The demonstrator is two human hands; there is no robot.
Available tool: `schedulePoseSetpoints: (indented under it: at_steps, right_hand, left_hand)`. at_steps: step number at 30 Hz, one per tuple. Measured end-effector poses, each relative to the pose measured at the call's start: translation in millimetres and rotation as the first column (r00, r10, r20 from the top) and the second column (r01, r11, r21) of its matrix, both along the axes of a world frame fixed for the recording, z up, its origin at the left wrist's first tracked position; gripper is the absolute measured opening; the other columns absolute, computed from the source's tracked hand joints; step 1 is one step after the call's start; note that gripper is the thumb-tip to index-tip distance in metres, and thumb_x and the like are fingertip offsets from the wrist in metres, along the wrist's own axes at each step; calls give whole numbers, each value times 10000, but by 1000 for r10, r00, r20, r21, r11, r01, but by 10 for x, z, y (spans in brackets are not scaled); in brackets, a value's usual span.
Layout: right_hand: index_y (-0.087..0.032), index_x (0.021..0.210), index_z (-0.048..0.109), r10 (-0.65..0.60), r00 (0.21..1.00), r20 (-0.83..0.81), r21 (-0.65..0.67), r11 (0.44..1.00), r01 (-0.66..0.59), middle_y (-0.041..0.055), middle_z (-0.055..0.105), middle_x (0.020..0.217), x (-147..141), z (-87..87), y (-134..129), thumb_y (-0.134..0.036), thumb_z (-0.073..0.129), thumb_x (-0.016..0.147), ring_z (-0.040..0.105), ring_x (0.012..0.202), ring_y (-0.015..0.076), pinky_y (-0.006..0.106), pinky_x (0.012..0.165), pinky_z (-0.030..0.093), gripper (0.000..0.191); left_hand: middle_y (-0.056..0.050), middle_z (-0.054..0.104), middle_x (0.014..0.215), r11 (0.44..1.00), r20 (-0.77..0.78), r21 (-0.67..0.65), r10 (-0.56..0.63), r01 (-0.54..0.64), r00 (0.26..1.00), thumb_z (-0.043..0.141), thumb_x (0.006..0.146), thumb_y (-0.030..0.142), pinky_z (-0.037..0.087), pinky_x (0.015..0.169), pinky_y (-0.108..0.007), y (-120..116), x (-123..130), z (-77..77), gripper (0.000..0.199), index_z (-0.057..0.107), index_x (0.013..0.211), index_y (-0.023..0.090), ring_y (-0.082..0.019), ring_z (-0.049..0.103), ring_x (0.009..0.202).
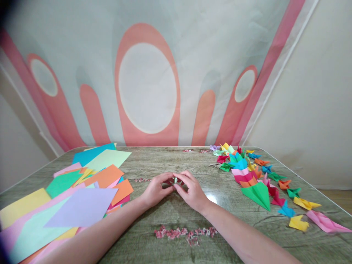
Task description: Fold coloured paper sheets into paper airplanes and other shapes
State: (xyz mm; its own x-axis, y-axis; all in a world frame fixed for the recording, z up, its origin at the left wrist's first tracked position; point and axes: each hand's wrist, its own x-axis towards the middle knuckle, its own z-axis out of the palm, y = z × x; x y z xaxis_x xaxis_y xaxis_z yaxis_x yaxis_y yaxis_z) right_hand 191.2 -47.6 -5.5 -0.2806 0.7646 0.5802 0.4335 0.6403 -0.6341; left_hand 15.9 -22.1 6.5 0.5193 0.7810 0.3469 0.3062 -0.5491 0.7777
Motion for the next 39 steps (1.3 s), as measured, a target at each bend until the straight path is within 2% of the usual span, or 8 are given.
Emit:
schedulePoseSetpoints:
  at_steps: [8,13,17,20,23,28,33,39]
  right_hand:
    - [-228,1206,530,18,1000,8,-15,1000,-18,68,539,994,6,5,13,-238,475,873,550,877,163,310,805,479,337]
    - [-243,1212,533,-3,1000,9,3,1000,3,66,547,1010,22,-8,36,-216,469,875,552,897,165,304,812,475,343]
    - [-265,1227,524,-43,998,38,36,998,41,59,570,1032,45,-36,66,-177,453,872,565,900,162,302,812,476,372]
    - [-278,1195,553,-57,995,80,54,997,53,46,596,1008,67,-81,93,-144,449,861,574,905,163,306,817,477,375]
    - [-277,1161,581,-74,987,139,62,996,66,42,610,992,89,-125,115,-116,448,846,582,888,164,307,799,483,378]
    - [-268,1129,604,-105,958,265,84,993,85,39,623,936,113,-151,131,-82,451,822,580,843,165,303,766,480,390]
    - [-262,1101,618,-134,920,368,130,987,91,42,625,899,111,-127,120,-79,459,818,570,843,171,302,764,465,372]
    - [-225,1040,635,-135,877,461,165,984,65,49,621,904,111,-88,98,-96,464,836,551,856,179,315,780,445,296]
  left_hand:
    - [-68,627,1023,992,96,-123,-22,34,995,619,767,303,511,777,-268,60,-5,-89,359,586,1097,166,-158,618,847]
    - [-63,641,1030,991,98,-133,9,4,995,614,762,260,512,779,-270,81,-8,-109,360,584,1110,172,-156,625,836]
    - [-44,635,1049,997,58,-65,42,-38,997,562,778,192,505,792,-258,76,-12,-82,329,593,1105,189,-150,617,875]
    - [-34,639,1075,999,-3,13,52,-52,999,524,789,164,465,890,-279,73,-17,-70,328,607,1104,197,-158,591,976]
    - [-33,623,1143,996,-69,64,67,-63,995,500,796,152,400,984,-297,79,-27,-91,357,602,1135,196,-161,551,1074]
    - [-15,581,1217,990,-191,135,73,-48,979,477,811,162,373,1008,-303,91,-50,-143,371,596,1154,242,-161,513,1135]
    - [-7,629,1121,974,-288,217,132,-69,948,509,809,192,411,947,-298,96,-79,-148,313,634,1089,255,-172,552,1050]
    - [0,667,988,951,-385,309,159,-36,909,531,819,230,440,850,-268,101,-125,-102,228,651,1011,235,-165,582,928]
